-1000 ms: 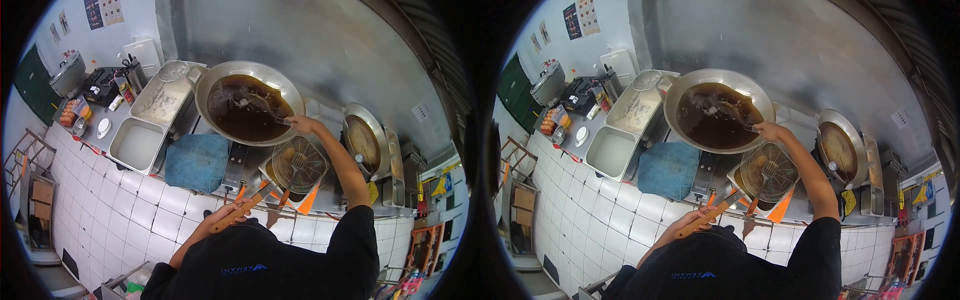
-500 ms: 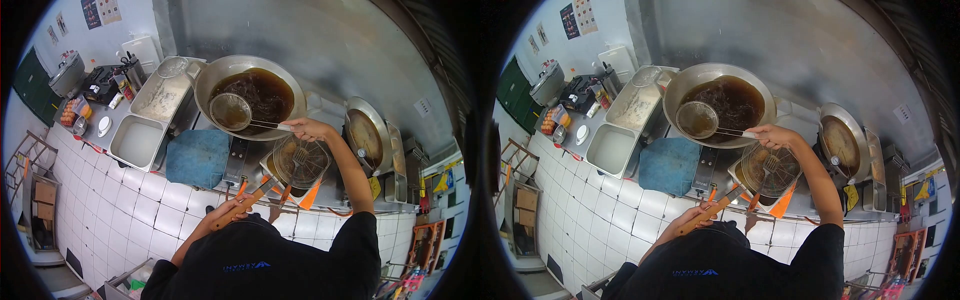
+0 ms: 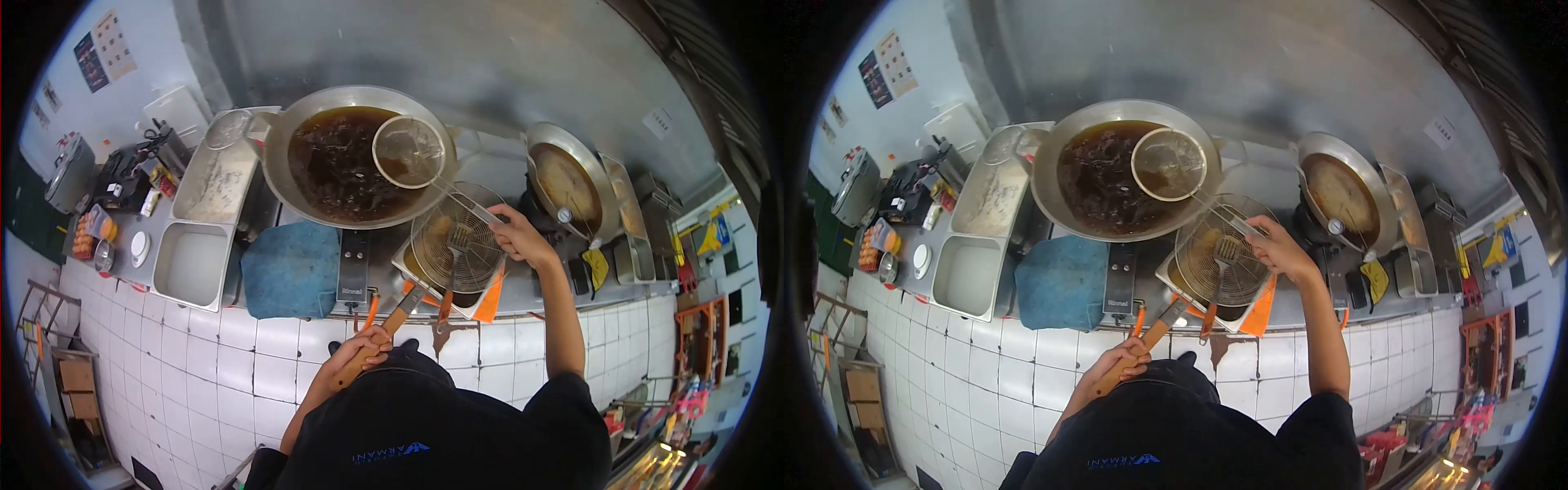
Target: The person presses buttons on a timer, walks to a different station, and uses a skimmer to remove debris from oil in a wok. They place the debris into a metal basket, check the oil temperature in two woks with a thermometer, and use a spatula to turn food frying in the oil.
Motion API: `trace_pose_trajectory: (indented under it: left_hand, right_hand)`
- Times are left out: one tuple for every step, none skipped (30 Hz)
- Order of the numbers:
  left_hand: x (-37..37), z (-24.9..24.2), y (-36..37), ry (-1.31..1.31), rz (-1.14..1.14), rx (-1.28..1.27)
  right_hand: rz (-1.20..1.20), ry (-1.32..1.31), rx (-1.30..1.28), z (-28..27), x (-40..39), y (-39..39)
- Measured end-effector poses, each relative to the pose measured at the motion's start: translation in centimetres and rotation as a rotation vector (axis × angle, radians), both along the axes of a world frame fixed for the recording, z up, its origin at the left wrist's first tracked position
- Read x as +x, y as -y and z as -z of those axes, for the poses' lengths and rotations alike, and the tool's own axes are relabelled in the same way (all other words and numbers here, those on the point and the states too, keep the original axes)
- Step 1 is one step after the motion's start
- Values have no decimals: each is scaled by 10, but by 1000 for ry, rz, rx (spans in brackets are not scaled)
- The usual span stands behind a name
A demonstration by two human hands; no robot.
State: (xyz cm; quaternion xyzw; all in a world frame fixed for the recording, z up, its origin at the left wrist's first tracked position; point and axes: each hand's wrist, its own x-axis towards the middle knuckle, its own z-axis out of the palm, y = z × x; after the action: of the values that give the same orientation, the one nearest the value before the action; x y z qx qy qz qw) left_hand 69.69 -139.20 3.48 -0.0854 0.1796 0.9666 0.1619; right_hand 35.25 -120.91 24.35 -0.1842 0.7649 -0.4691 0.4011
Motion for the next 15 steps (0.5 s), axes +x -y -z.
trace_pose_trajectory:
  left_hand:
    - [-1,0,0,4,-4,-18]
    - [-2,-5,0,10,10,-7]
    - [-2,-12,1,41,9,-4]
    - [-2,-20,2,74,6,-2]
    - [-3,-26,2,101,7,-17]
    - [-4,-30,2,106,13,-17]
    - [-4,-33,2,118,11,-16]
    - [-5,-35,2,131,9,-16]
    - [-5,-36,2,135,15,-18]
    - [-4,-37,3,152,13,-17]
    - [-5,-37,3,169,13,-16]
    - [-5,-37,3,175,26,-17]
    - [-6,-36,4,166,33,-37]
    - [-4,-35,4,161,42,-55]
    - [-1,-35,3,169,55,-53]
  right_hand:
    - [72,-27,-3,-3,9,-13]
    - [85,-21,9,2,16,-28]
    - [164,-116,-48,7,24,-44]
    - [239,-212,-106,12,33,-58]
    - [272,-289,-127,15,45,-69]
    - [277,-285,-124,22,55,-79]
    - [359,-286,-156,30,64,-91]
    - [442,-287,-187,41,72,-102]
    - [434,-472,-150,63,78,-118]
    - [424,-658,-112,91,76,-128]
    - [208,-1315,-34,100,73,-124]
    - [332,-873,145,109,93,-131]
    - [279,-947,296,133,94,-134]
    - [221,-1011,451,148,98,-131]
    - [266,-981,417,158,106,-135]
